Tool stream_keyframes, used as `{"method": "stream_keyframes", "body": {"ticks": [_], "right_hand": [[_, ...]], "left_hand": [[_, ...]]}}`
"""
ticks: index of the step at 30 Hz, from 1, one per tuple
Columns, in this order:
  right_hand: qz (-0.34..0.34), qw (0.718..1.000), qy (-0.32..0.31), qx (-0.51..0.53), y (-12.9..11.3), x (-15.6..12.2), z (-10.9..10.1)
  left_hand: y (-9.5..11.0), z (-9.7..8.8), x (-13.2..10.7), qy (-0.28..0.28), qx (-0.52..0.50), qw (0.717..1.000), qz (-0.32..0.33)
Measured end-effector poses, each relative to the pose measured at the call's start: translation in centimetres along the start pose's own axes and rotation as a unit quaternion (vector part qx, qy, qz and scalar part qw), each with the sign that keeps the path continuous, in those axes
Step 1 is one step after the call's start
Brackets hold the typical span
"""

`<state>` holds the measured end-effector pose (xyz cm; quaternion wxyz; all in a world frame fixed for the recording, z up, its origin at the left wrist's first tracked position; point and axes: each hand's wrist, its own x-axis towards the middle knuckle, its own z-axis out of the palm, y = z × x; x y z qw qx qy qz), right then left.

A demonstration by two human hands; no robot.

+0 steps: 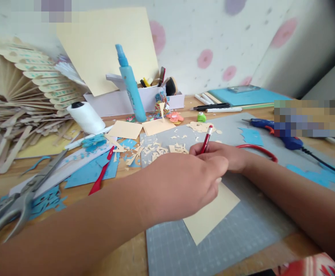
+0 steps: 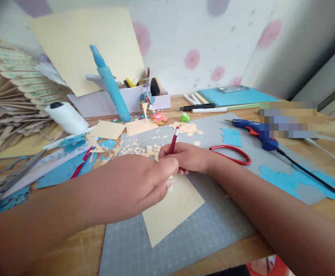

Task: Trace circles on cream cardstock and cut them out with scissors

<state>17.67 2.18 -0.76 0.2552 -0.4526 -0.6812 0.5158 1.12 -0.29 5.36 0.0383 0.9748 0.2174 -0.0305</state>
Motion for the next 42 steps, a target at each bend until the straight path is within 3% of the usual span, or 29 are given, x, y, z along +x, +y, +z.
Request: {"method": "stream_keyframes", "body": {"ticks": [3, 5, 6, 9, 10, 11, 13, 16, 23, 30, 37, 42], "right_hand": [[-0.006, 1.000, -0.013, 0.005, -0.4, -0.8, -0.5], [-0.034, 0.998, 0.039, -0.044, -1.1, -2.5, -0.8], [-0.065, 0.987, 0.101, -0.106, -1.4, -3.6, -0.9], [-0.142, 0.908, 0.279, -0.278, -2.0, -7.5, 0.2], [-0.162, 0.887, 0.303, -0.309, -2.0, -8.7, 0.9], [-0.187, 0.872, 0.293, -0.346, -1.9, -9.7, 1.7], [-0.268, 0.844, 0.217, -0.410, -1.5, -11.1, 3.4], [-0.282, 0.816, 0.160, -0.478, -1.2, -11.5, 5.4], [-0.279, 0.788, 0.162, -0.524, -1.4, -11.1, 7.3], [-0.287, 0.798, 0.143, -0.510, -1.4, -10.3, 7.9], [-0.273, 0.748, 0.163, -0.583, -1.2, -8.5, 7.8], [-0.246, 0.749, 0.138, -0.599, -1.1, -7.7, 8.2]], "left_hand": [[0.0, 0.0, 0.0, -0.003, 0.013, 1.000, -0.012], [0.0, 0.0, 0.0, -0.018, 0.004, 1.000, -0.020], [0.0, -0.1, 0.0, -0.028, -0.004, 0.999, -0.020], [-0.1, 0.0, -0.1, -0.037, -0.015, 0.999, -0.025], [-0.1, 0.1, -0.1, -0.032, -0.009, 0.999, -0.028], [-0.1, 0.2, -0.1, -0.026, -0.001, 0.999, -0.030], [0.0, 0.3, -0.2, -0.018, 0.009, 0.999, -0.031], [0.1, 0.2, -0.1, -0.016, 0.007, 1.000, -0.026], [0.2, -0.2, 0.0, -0.038, -0.021, 0.998, -0.039], [0.0, 0.3, -0.1, -0.017, -0.025, 0.999, -0.034], [0.0, -0.3, -0.2, -0.041, -0.034, 0.998, -0.013], [-0.2, -0.4, -0.3, -0.053, -0.059, 0.997, -0.010]]}}
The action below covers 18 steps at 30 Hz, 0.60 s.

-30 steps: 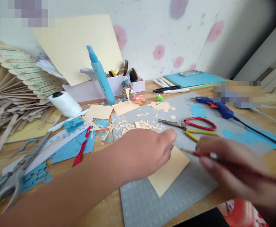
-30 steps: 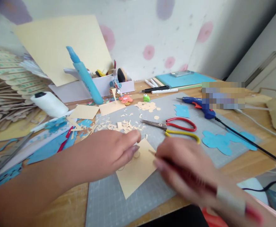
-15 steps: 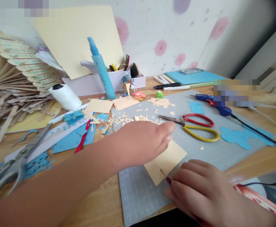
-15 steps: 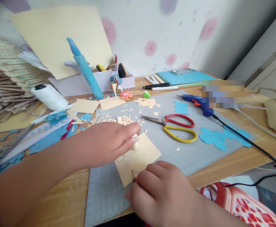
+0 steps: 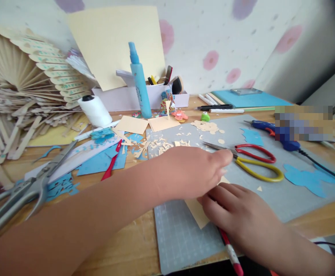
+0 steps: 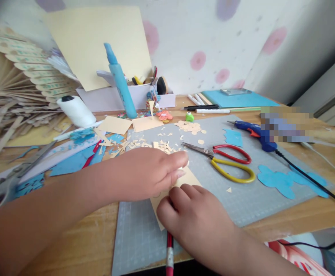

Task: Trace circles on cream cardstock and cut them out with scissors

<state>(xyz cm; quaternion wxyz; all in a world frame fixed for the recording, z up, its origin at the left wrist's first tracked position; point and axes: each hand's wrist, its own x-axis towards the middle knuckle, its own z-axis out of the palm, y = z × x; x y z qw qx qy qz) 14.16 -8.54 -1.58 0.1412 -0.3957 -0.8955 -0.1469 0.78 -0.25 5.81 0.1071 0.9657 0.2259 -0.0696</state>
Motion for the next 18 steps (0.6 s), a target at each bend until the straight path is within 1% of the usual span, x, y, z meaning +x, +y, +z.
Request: {"method": "stream_keyframes", "body": {"ticks": [6, 11, 15, 18], "right_hand": [[0.000, 1.000, 0.006, -0.005, 0.1, 0.3, 0.4], [0.012, 0.999, 0.000, 0.037, 0.1, 0.1, 0.3], [0.024, 0.998, -0.009, 0.058, 0.1, -0.5, 0.0], [0.032, 0.998, -0.012, 0.058, 0.4, -1.0, -0.2]], "left_hand": [[-0.3, 0.4, 0.1, 0.031, -0.019, 0.999, 0.000], [-0.2, 0.5, 0.1, 0.029, -0.023, 0.999, -0.003], [-0.1, 0.4, 0.1, 0.029, 0.002, 1.000, 0.005], [-0.1, 0.2, 0.1, 0.019, 0.021, 0.999, 0.017]]}}
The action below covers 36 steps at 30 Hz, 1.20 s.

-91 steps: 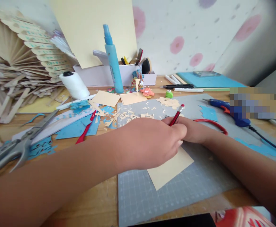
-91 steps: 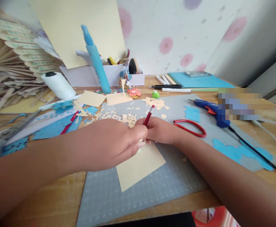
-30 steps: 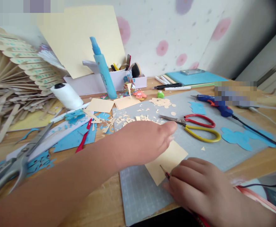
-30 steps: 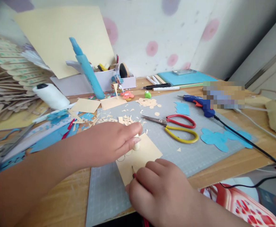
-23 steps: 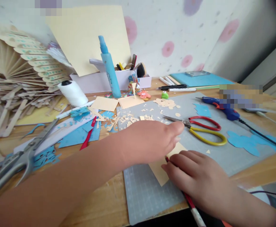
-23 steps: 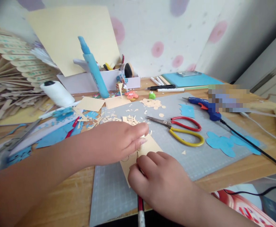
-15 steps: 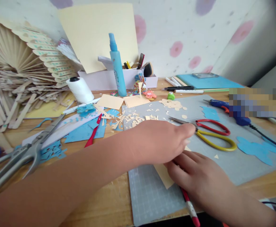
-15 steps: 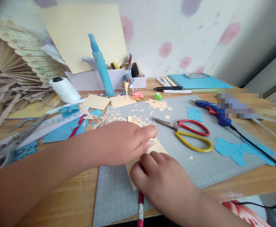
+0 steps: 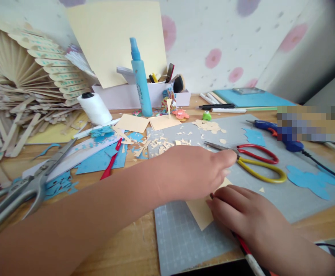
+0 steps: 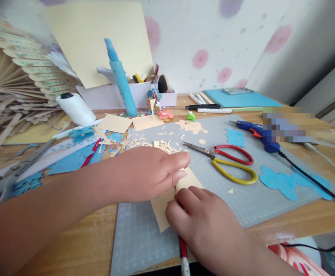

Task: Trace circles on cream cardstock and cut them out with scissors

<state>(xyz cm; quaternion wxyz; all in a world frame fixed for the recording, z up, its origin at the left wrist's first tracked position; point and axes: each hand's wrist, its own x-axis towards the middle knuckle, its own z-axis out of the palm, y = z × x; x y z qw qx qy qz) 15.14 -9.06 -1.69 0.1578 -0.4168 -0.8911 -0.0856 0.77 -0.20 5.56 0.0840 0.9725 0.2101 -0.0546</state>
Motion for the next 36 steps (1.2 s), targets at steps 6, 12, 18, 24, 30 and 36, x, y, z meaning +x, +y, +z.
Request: {"method": "stream_keyframes", "body": {"ticks": [6, 12, 18, 24, 30, 36], "right_hand": [[0.022, 1.000, 0.001, 0.012, 0.9, -0.4, -0.2], [0.048, 0.998, -0.009, 0.043, 1.3, -0.9, 0.1], [0.198, 0.960, 0.108, 0.167, 4.0, -1.2, -1.1], [0.226, 0.922, -0.017, 0.315, 9.0, 0.8, -1.6], [0.187, 0.868, -0.093, 0.450, 12.0, 3.4, -1.5], [0.168, 0.814, -0.103, 0.547, 12.4, 2.9, -0.8]], "left_hand": [[0.0, -0.1, 0.0, -0.007, -0.014, 1.000, -0.013], [-0.1, 0.1, 0.1, -0.001, -0.024, 0.999, -0.023], [-0.1, 0.3, 0.0, 0.016, -0.036, 0.999, -0.025], [0.0, 0.6, -0.2, 0.043, -0.037, 0.998, -0.025], [0.6, -0.8, 0.0, 0.136, -0.010, 0.988, -0.073], [1.1, -0.1, 1.6, 0.116, 0.019, 0.991, -0.062]]}}
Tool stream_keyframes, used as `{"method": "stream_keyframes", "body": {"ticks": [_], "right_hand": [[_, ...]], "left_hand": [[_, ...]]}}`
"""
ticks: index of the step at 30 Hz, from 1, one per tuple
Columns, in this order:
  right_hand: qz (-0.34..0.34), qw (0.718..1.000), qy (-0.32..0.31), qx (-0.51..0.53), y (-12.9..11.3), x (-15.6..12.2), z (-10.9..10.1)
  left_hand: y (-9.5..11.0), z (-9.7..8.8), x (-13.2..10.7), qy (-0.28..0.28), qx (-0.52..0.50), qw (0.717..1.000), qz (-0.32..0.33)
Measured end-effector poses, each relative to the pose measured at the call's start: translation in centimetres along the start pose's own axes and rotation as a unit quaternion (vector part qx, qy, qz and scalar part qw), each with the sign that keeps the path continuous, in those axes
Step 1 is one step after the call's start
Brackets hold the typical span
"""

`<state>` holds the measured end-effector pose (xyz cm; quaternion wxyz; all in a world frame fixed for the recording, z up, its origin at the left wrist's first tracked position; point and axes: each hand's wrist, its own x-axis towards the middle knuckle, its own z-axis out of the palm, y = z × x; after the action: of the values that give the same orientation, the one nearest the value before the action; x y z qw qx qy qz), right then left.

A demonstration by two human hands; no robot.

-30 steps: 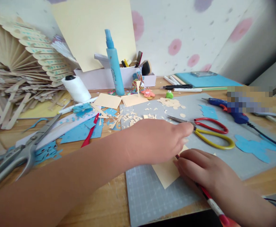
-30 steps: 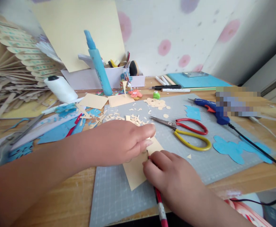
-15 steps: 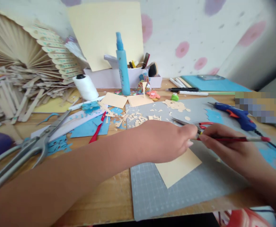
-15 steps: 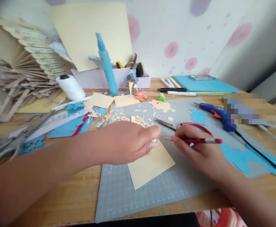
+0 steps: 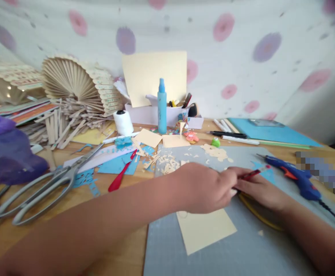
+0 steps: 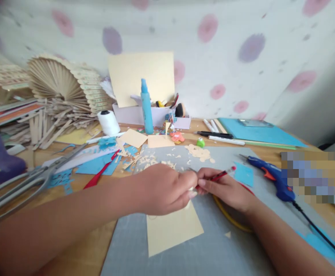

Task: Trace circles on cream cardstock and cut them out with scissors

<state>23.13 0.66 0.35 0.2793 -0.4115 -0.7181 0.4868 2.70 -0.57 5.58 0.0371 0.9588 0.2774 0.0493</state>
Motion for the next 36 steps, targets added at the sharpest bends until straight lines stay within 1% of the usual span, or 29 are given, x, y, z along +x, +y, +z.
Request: {"method": "stream_keyframes", "body": {"ticks": [2, 5, 10, 14, 16, 18, 20, 22, 25, 29, 32, 36], "right_hand": [[-0.005, 0.999, 0.002, 0.039, 0.5, -0.2, -0.1], [-0.011, 0.995, 0.027, 0.097, 1.0, 0.0, -0.3], [0.012, 0.983, 0.076, 0.165, 1.8, 1.0, -0.6], [0.003, 0.977, 0.093, 0.193, 2.0, 1.1, -0.8], [-0.009, 0.975, 0.077, 0.209, 1.8, 0.7, -0.7], [-0.015, 0.972, 0.034, 0.231, 1.5, 0.4, -0.5], [-0.007, 0.970, -0.010, 0.243, 1.1, 0.1, -0.1], [0.016, 0.975, -0.045, 0.218, 0.9, 0.0, 0.3], [0.041, 0.985, -0.084, 0.148, 0.7, 0.1, 0.8], [0.046, 0.991, -0.100, 0.082, 0.6, 0.2, 0.8], [0.049, 0.991, -0.108, 0.067, 0.5, 0.2, 0.6], [0.051, 0.990, -0.120, 0.051, 0.5, 0.4, 0.6]], "left_hand": [[0.0, 0.6, 0.3, -0.010, 0.022, 1.000, 0.008], [-0.2, 1.2, 0.6, -0.020, 0.042, 0.999, 0.004], [-0.4, 1.5, 0.6, -0.055, 0.010, 0.998, 0.004], [-0.4, 1.8, 0.8, -0.067, 0.015, 0.998, -0.004], [-0.3, 1.9, 1.0, -0.062, 0.023, 0.998, 0.000], [-0.2, 1.9, 1.1, -0.054, 0.036, 0.998, -0.001], [-0.1, 1.9, 1.2, -0.048, 0.053, 0.997, -0.004], [0.0, 1.9, 1.2, -0.045, 0.067, 0.997, 0.000], [0.1, 1.8, 1.1, -0.049, 0.077, 0.996, -0.001], [0.3, 1.8, 1.0, -0.044, 0.096, 0.994, -0.005], [0.4, 2.0, 1.0, -0.037, 0.103, 0.994, -0.003], [0.3, 2.3, 1.0, -0.016, 0.086, 0.996, -0.010]]}}
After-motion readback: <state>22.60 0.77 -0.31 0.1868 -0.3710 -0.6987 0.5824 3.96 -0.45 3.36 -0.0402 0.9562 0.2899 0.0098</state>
